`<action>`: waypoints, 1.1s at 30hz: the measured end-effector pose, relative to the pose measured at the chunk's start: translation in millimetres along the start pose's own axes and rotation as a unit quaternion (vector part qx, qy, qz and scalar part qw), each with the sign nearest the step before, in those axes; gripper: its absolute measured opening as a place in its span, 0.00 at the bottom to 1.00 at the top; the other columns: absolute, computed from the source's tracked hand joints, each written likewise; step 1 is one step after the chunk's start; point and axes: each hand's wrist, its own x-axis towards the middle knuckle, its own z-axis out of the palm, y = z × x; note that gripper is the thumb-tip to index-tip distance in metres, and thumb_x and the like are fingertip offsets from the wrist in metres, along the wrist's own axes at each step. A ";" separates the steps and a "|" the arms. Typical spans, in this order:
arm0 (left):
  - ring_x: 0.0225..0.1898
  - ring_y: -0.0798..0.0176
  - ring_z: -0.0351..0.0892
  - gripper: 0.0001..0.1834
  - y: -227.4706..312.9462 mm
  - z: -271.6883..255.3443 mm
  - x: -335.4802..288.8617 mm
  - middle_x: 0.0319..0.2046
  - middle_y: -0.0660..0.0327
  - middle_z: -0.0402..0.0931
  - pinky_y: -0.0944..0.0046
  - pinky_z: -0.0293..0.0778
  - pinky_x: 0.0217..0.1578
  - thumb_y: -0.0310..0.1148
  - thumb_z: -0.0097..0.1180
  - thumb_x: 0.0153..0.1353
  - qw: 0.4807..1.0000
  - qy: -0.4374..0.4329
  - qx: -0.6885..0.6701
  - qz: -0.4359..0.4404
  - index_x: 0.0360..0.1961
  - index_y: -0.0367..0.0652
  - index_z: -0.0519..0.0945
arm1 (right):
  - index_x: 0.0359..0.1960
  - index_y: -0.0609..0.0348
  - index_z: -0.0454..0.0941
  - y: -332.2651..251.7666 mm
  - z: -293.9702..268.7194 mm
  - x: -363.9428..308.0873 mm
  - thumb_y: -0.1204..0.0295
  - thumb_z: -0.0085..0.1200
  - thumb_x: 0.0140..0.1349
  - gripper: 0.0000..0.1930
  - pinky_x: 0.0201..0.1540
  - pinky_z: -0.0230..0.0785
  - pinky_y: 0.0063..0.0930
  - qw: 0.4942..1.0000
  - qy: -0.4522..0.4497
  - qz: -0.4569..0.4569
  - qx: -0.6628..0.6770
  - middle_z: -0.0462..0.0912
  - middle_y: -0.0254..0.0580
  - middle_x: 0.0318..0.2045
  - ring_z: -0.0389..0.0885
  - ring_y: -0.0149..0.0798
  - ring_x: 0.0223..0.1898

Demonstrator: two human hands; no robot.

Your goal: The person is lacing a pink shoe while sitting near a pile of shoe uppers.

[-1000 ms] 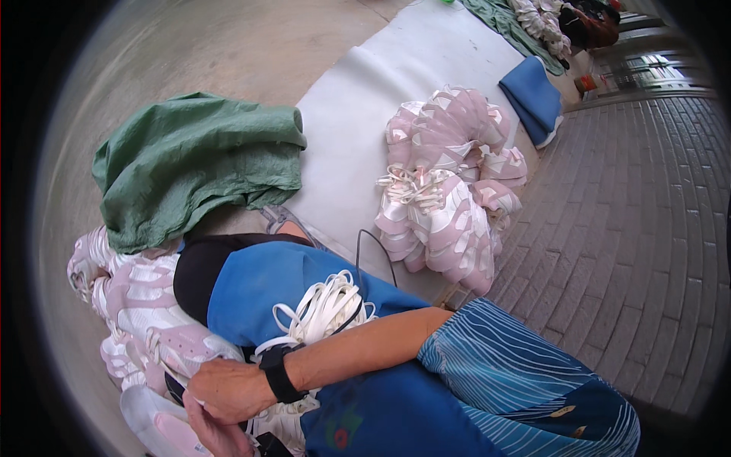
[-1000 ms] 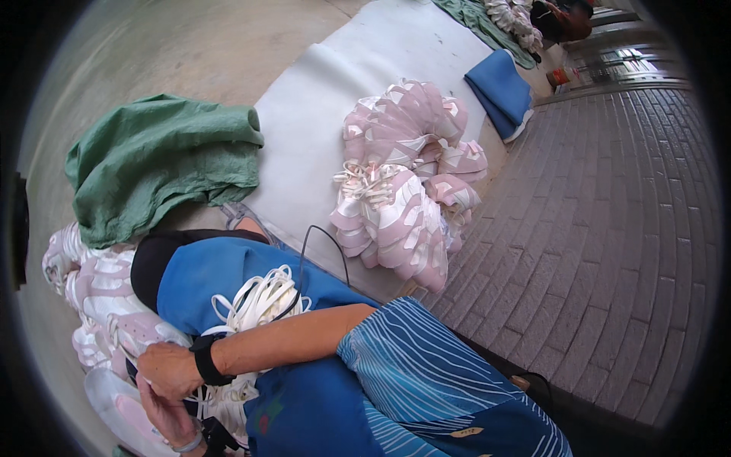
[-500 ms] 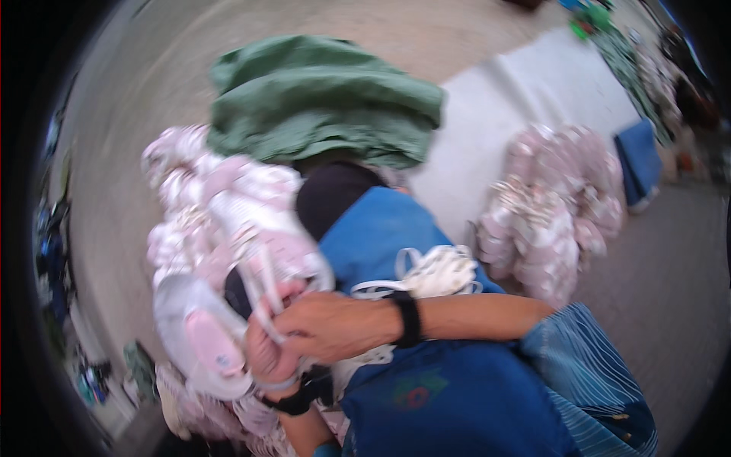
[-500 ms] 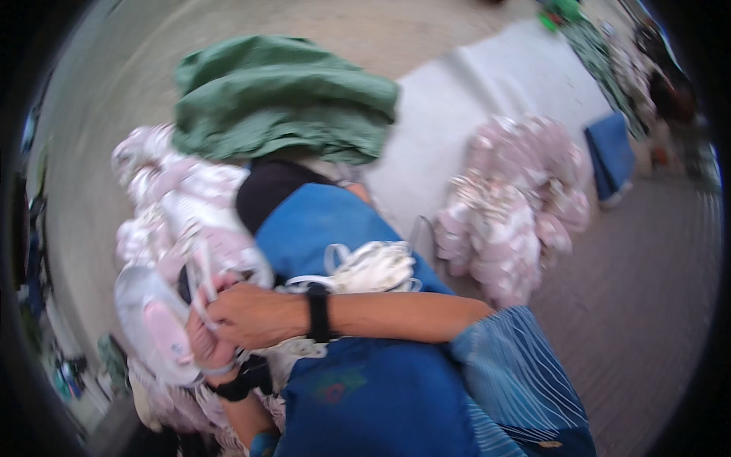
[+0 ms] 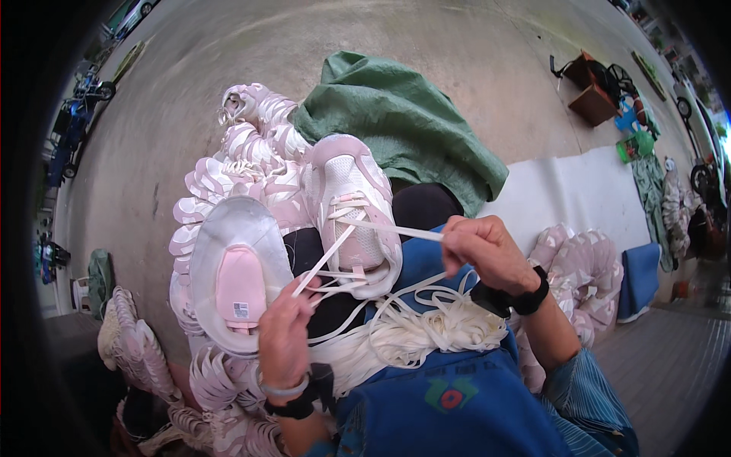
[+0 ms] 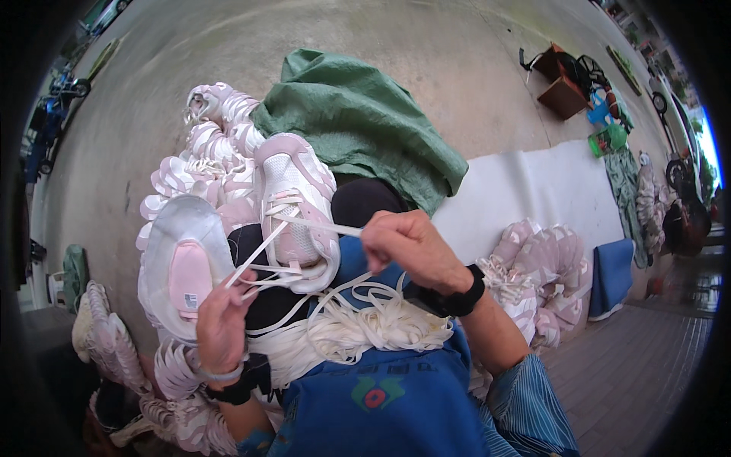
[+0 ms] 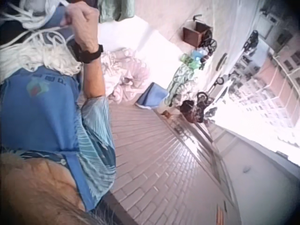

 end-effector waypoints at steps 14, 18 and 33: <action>0.68 0.42 0.49 0.14 94.2 -175.0 -86.1 0.58 0.47 0.67 0.35 0.34 0.68 0.31 0.40 0.68 0.922 -0.055 -0.244 0.296 0.42 0.31 0.74 | 0.23 0.57 0.73 42.0 -66.5 19.8 0.63 0.55 0.63 0.14 0.15 0.59 0.16 0.971 0.203 0.108 0.058 0.69 0.28 0.13 0.66 0.23 0.13; 0.68 0.42 0.50 0.13 103.5 -194.8 -93.4 0.54 0.46 0.70 0.34 0.33 0.68 0.30 0.39 0.69 0.904 -0.019 -0.259 0.338 0.41 0.30 0.73 | 0.22 0.56 0.73 52.9 -73.3 20.9 0.63 0.56 0.61 0.14 0.15 0.58 0.17 0.970 0.216 0.110 -0.009 0.71 0.29 0.12 0.66 0.23 0.12; 0.56 0.51 0.66 0.08 122.9 -210.4 -91.9 0.47 0.52 0.70 0.38 0.49 0.66 0.28 0.43 0.66 0.867 -0.014 -0.299 0.399 0.40 0.34 0.71 | 0.23 0.65 0.77 64.4 -95.7 43.4 0.62 0.59 0.56 0.15 0.23 0.61 0.25 0.865 0.287 -0.050 -0.409 0.72 0.36 0.18 0.68 0.29 0.20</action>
